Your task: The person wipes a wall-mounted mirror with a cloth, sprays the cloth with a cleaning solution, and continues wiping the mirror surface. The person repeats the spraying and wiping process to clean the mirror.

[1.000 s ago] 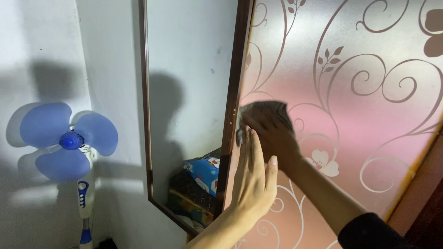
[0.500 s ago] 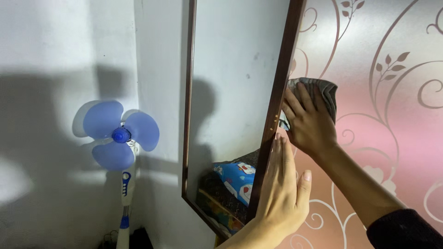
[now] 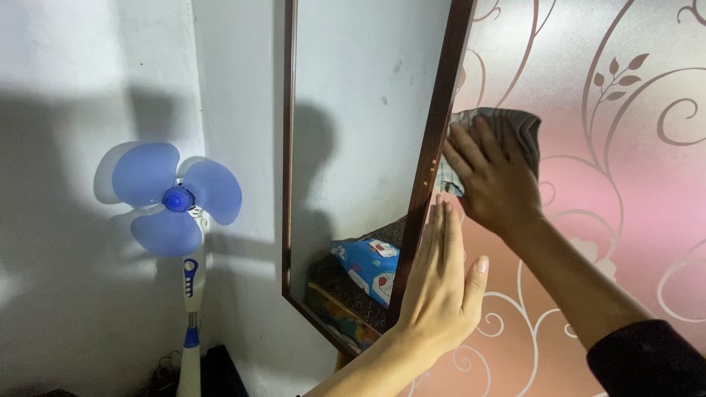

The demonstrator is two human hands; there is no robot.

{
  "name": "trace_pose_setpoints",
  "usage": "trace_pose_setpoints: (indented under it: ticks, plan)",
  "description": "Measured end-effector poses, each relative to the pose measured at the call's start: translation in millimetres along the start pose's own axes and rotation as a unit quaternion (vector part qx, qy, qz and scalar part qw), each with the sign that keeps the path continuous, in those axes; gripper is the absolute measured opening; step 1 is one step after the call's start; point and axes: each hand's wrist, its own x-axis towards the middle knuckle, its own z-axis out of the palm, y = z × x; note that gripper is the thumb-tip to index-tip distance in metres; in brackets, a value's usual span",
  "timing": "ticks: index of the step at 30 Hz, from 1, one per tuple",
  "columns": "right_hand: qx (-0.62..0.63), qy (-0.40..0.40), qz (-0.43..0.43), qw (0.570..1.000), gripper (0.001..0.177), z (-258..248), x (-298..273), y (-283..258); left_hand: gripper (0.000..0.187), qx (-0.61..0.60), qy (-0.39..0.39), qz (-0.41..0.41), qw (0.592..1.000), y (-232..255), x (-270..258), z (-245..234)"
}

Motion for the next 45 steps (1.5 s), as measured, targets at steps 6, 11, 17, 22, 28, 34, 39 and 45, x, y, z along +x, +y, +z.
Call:
trace_pose_setpoints:
  ticks: [6,11,17,22,28,34,39,45]
  plan:
    - [0.109,-0.046,-0.049,0.992,0.070,-6.9,-55.9,-44.2,0.068,-0.049,-0.022,-0.017,0.998,3.8,-6.7,13.0]
    - [0.056,-0.042,-0.025,0.997,0.069,-22.8,-65.8,-10.2,0.068,-0.050,-0.038,-0.022,0.998,2.0,-2.6,22.6]
    - [0.007,0.016,0.024,1.000,0.069,-9.8,-46.3,4.9,0.068,-0.068,-0.052,-0.050,0.995,-2.3,-6.8,26.8]
    - [0.318,0.036,0.127,0.939,0.064,12.9,-119.3,-67.6,0.068,-0.057,-0.057,-0.057,0.995,-7.1,-11.8,36.1]
    - [0.094,-0.137,0.093,0.982,0.066,-14.2,-187.6,-75.9,0.066,-0.046,-0.059,-0.044,0.996,-14.6,-8.7,43.6]
    - [-0.050,-0.015,0.175,0.983,0.076,-29.5,-105.5,8.2,0.065,-0.048,-0.051,-0.018,0.997,-21.0,2.4,43.5]
    - [0.046,-0.062,0.124,0.989,0.060,3.9,-98.4,-36.1,0.065,-0.052,-0.052,-0.020,0.997,-19.8,-1.5,39.4]
    - [0.059,-0.089,0.211,0.972,0.074,-7.5,-195.6,-88.2,0.065,-0.045,-0.064,0.004,0.997,-20.5,-5.0,42.5]
